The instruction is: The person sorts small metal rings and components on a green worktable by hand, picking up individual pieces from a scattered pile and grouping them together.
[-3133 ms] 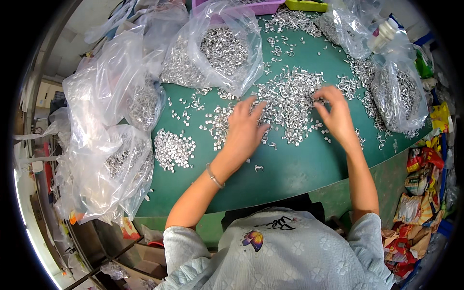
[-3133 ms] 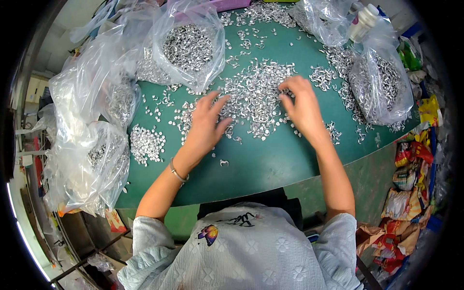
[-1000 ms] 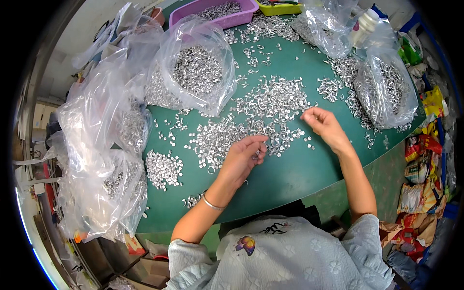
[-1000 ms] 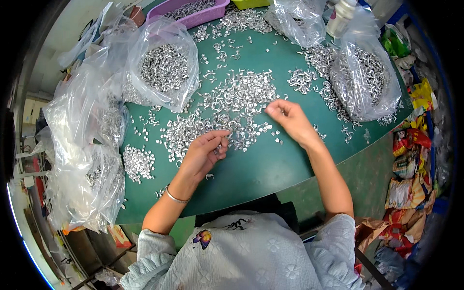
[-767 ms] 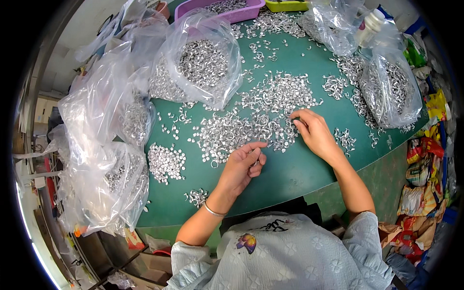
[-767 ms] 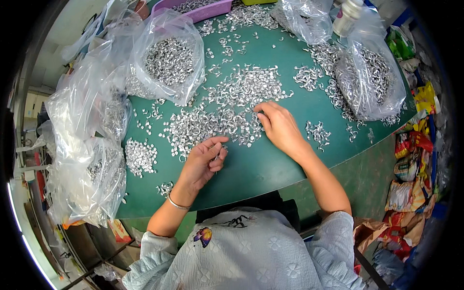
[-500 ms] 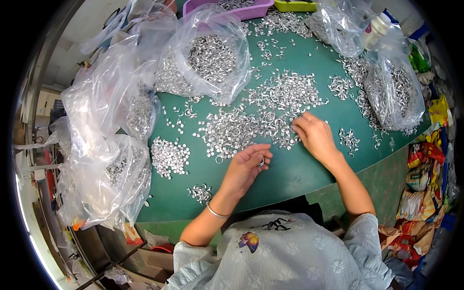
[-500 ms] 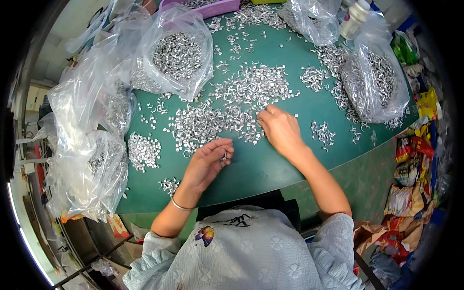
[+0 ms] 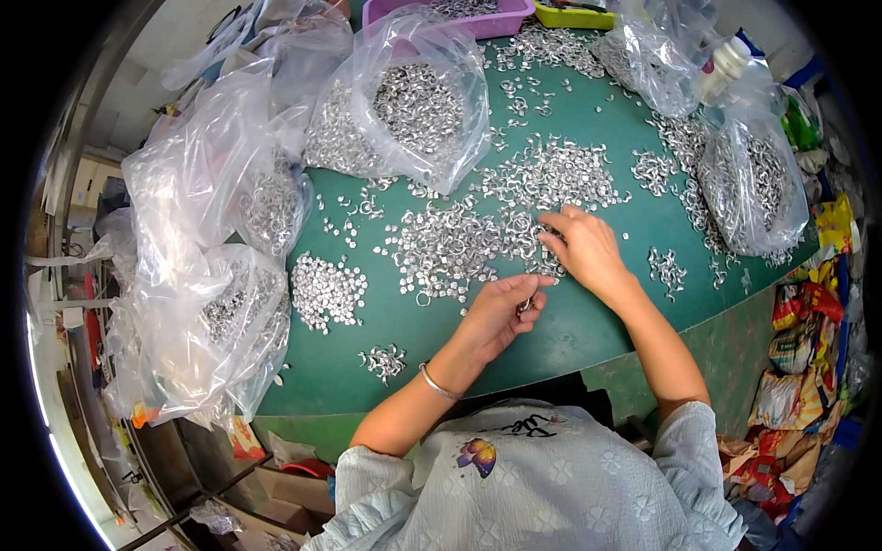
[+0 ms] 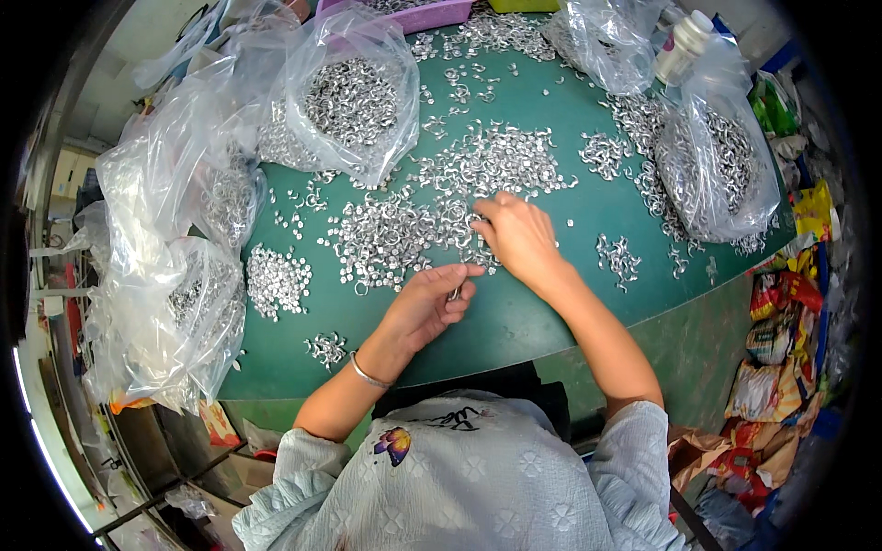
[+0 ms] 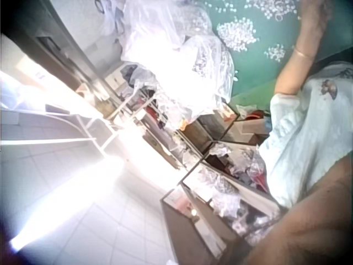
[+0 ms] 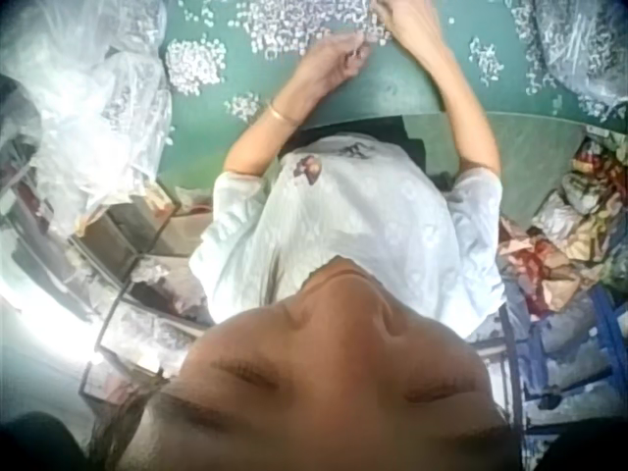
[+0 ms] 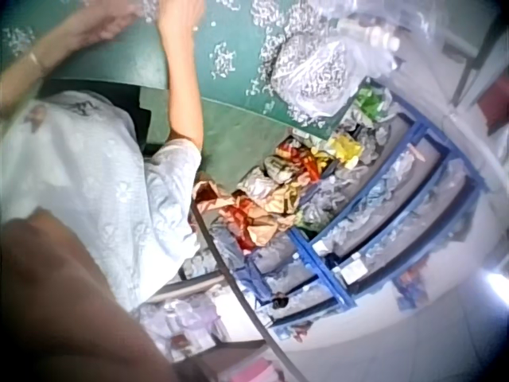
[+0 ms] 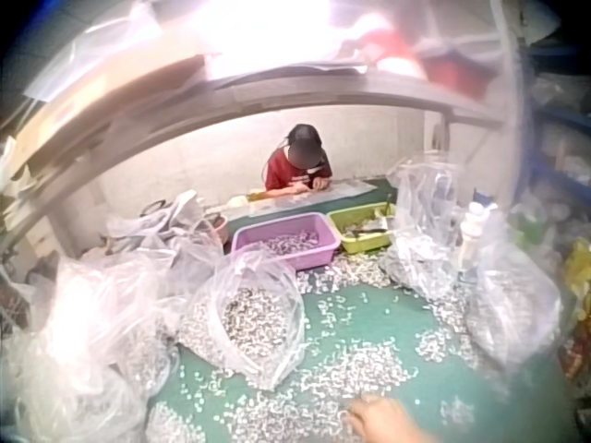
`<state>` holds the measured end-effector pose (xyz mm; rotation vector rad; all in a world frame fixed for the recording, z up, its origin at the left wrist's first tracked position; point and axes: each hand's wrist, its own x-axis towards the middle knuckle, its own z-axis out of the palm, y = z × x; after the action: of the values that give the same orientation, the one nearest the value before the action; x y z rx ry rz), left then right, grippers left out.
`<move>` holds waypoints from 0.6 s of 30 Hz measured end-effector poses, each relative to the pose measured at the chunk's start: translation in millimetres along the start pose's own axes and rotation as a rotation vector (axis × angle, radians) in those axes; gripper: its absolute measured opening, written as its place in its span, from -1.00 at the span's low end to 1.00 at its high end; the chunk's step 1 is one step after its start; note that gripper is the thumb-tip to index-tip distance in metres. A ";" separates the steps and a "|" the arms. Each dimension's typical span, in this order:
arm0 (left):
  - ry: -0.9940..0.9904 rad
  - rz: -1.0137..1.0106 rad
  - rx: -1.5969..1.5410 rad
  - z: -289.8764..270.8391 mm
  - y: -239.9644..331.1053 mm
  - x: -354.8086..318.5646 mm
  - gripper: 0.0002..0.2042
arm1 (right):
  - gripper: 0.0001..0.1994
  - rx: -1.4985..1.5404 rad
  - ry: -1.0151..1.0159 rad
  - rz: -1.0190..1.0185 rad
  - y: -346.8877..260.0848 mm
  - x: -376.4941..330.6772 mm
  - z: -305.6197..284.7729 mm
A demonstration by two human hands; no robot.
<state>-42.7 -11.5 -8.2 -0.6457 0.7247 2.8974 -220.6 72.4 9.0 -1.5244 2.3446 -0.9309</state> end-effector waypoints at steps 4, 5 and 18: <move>0.240 0.108 0.115 16.2 -2.2 -2.1 -0.71 | -0.83 0.050 -0.039 0.007 0.2 -0.5 -1.1; 0.296 0.112 0.090 21.5 0.3 -3.7 -0.72 | -0.83 0.110 -0.036 0.017 0.1 -4.2 -5.2; 0.208 0.102 0.084 11.7 -3.6 -3.8 -0.72 | -0.82 -0.134 0.030 0.004 -2.8 19.6 26.5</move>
<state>-43.0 -2.7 1.2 -0.9368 0.9234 2.8997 -214.7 43.9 -6.7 -1.5630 2.4757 -0.8162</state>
